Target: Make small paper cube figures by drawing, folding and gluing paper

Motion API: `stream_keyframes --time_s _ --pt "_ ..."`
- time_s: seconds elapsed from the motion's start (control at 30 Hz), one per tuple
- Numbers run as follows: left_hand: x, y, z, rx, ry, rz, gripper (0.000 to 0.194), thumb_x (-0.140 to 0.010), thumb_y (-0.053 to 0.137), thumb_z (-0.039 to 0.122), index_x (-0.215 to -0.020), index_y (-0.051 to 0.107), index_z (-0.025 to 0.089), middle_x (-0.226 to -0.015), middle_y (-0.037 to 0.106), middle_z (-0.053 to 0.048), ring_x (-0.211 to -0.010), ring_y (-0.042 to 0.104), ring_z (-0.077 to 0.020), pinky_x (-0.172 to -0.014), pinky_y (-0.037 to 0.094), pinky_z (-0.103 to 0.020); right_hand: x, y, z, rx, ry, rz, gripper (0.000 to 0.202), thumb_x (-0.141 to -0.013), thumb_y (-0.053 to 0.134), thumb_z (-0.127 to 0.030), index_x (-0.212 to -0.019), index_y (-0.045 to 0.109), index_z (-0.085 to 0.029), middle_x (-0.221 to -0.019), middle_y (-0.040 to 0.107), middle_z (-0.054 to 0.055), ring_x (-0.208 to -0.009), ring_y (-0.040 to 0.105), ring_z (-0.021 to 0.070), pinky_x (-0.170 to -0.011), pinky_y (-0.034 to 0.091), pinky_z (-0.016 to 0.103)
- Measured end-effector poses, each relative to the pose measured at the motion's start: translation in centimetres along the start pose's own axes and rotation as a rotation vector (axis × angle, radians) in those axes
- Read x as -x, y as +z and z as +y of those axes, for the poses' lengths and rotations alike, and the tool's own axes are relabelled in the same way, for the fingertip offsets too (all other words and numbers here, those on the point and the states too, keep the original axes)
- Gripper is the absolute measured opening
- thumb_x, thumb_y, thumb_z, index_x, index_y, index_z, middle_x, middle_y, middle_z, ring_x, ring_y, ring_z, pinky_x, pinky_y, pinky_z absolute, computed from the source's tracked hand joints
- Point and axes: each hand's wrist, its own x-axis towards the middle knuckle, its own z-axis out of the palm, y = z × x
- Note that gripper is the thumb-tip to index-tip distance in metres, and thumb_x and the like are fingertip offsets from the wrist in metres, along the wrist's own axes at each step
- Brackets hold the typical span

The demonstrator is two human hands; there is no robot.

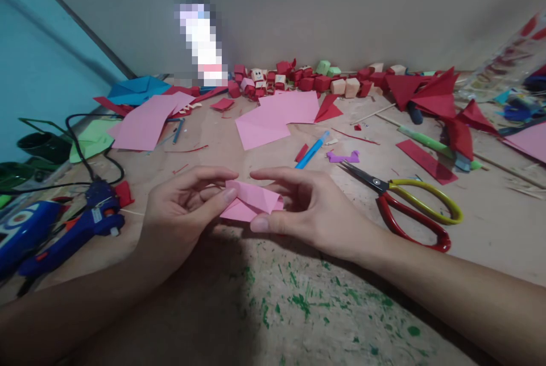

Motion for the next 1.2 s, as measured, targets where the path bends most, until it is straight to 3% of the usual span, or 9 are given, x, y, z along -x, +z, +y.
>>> stream_keyframes --time_s 0.13,0.4,0.5,0.63,0.73,0.83,0.93,1.0,1.2 --pt "0.0 0.0 0.0 -0.012 -0.010 0.001 0.017 -0.077 0.077 0.019 -0.093 0.073 0.016 -0.064 0.067 0.002 -0.057 0.063 -0.0092 -0.051 0.049 -0.015 0.3 -0.1 0.6 -0.086 0.041 -0.038 0.022 -0.087 0.075 -0.039 -0.095 0.074 -0.018 -0.075 0.072 0.004 -0.066 0.066 0.0158 -0.057 0.050 0.025" --pt "-0.1 -0.1 -0.2 -0.007 -0.040 -0.039 0.021 -0.076 0.077 0.021 -0.096 0.075 0.016 -0.074 0.071 0.000 -0.061 0.063 -0.0103 -0.051 0.050 -0.017 0.1 0.0 1.1 -0.212 0.070 0.023 0.025 -0.087 0.075 -0.038 -0.075 0.073 -0.016 -0.063 0.070 0.005 -0.056 0.064 0.0145 -0.054 0.049 0.025" --pt "-0.2 -0.3 -0.1 -0.045 -0.072 -0.099 0.012 -0.083 0.071 0.026 -0.085 0.075 0.015 -0.058 0.064 0.002 -0.048 0.055 -0.0076 -0.044 0.043 -0.016 0.1 0.0 1.0 -0.212 0.068 0.029 0.024 -0.087 0.075 -0.037 -0.076 0.074 -0.016 -0.062 0.070 0.005 -0.056 0.065 0.0150 -0.053 0.048 0.024" --pt "-0.2 -0.4 0.0 -0.111 -0.074 -0.123 0.020 -0.086 0.070 0.029 -0.073 0.073 0.015 -0.051 0.059 0.003 -0.046 0.053 -0.0076 -0.044 0.042 -0.016 0.4 -0.2 1.0 -0.217 0.080 0.019 0.021 -0.086 0.076 -0.036 -0.080 0.074 -0.016 -0.064 0.070 0.005 -0.057 0.065 0.0151 -0.052 0.047 0.024" --pt "-0.2 -0.4 -0.1 -0.106 -0.073 -0.128 0.018 -0.087 0.070 0.029 -0.076 0.073 0.015 -0.053 0.060 0.003 -0.046 0.053 -0.0070 -0.043 0.041 -0.015 0.5 -0.2 1.1 -0.190 0.125 0.022 0.019 -0.086 0.077 -0.035 -0.086 0.074 -0.016 -0.065 0.071 0.005 -0.053 0.061 0.0133 -0.046 0.041 0.022" --pt "-0.2 -0.3 -0.3 -0.057 -0.062 -0.115 0.012 -0.082 0.075 0.026 -0.090 0.075 0.016 -0.065 0.067 0.003 -0.054 0.059 -0.0076 -0.048 0.046 -0.014 0.4 -0.1 1.1 -0.177 0.127 0.031 0.021 -0.089 0.074 -0.037 -0.088 0.074 -0.016 -0.065 0.070 0.006 -0.057 0.062 0.0145 -0.049 0.043 0.023" --pt "-0.1 -0.2 -0.6 -0.057 0.013 -0.091 0.035 -0.073 0.082 0.015 -0.107 0.074 0.021 -0.091 0.075 0.001 -0.074 0.068 -0.0104 -0.065 0.055 -0.016 0.2 -0.1 1.3 -0.173 0.089 0.025 0.025 -0.092 0.070 -0.039 -0.085 0.072 -0.015 -0.066 0.070 0.006 -0.059 0.064 0.0152 -0.053 0.047 0.024" --pt "-0.1 -0.2 -0.7 -0.100 0.049 -0.103 0.033 -0.073 0.079 0.011 -0.104 0.077 0.021 -0.097 0.077 0.000 -0.080 0.070 -0.0118 -0.071 0.057 -0.017 0.1 -0.1 1.3 -0.171 0.060 0.021 0.026 -0.091 0.071 -0.040 -0.086 0.071 -0.015 -0.065 0.069 0.005 -0.058 0.064 0.0150 -0.053 0.047 0.024" --pt "0.1 -0.4 -0.6 -0.094 -0.026 -0.097 0.017 -0.084 0.074 0.026 -0.099 0.080 0.021 -0.080 0.075 0.001 -0.066 0.065 -0.0092 -0.054 0.051 -0.013 0.3 0.0 0.7 -0.089 0.064 0.009 0.022 -0.079 0.083 -0.032 -0.089 0.072 -0.016 -0.072 0.071 0.003 -0.058 0.063 0.0130 -0.050 0.048 0.021"
